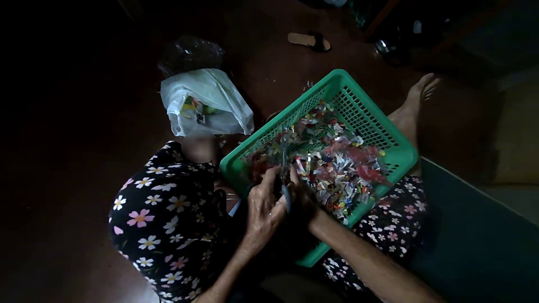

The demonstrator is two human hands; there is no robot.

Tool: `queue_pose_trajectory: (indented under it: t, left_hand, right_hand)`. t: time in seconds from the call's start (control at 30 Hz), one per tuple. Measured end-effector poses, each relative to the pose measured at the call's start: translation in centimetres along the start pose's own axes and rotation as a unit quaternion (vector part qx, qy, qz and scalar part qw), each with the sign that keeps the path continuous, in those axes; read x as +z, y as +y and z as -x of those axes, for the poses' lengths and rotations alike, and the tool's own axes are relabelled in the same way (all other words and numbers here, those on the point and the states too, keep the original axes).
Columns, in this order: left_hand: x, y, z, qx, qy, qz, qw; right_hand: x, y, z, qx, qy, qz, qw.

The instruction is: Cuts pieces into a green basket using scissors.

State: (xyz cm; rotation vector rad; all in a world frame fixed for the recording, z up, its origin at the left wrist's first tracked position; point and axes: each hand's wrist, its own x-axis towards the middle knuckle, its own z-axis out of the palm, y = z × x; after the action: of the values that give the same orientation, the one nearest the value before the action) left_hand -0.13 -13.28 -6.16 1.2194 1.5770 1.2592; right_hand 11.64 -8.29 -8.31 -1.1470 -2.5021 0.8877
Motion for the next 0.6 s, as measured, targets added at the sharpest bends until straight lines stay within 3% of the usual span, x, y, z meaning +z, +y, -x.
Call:
queue_pose_trajectory:
  t: [0.03, 0.13, 0.23, 0.37, 0.5, 0.6]
  left_hand:
    - [0.0, -0.1, 0.0, -0.016, -0.01, -0.004, 1.0]
    - [0.3, -0.8, -0.2, -0.032, -0.03, -0.004, 0.999]
    - [1.0, -1.3, -0.4, -0.046, -0.073, -0.034, 0.996]
    - [1.2, -1.0, -0.7, -0.055, -0.149, -0.12, 0.98]
    - [1.4, -0.7, -0.5, -0.043, -0.119, -0.171, 0.977]
    - [1.6, -0.5, -0.7, -0.037, -0.118, -0.214, 0.969]
  right_hand:
    - [-0.4, 0.5, 0.7, 0.024, -0.026, 0.038, 0.999]
    - [-3.7, 3.5, 1.9, -0.01, -0.108, 0.222, 0.969]
    - [-8.0, 6.0, 1.2, 0.06, -0.099, 0.275, 0.954]
    - [-9.0, 8.0, -0.3, 0.18, 0.026, 0.221, 0.958]
    - [-8.6, 8.2, -1.6, 0.251, 0.094, 0.021, 0.963]
    - [-8.3, 7.7, -1.5, 0.365, 0.193, -0.15, 0.898]
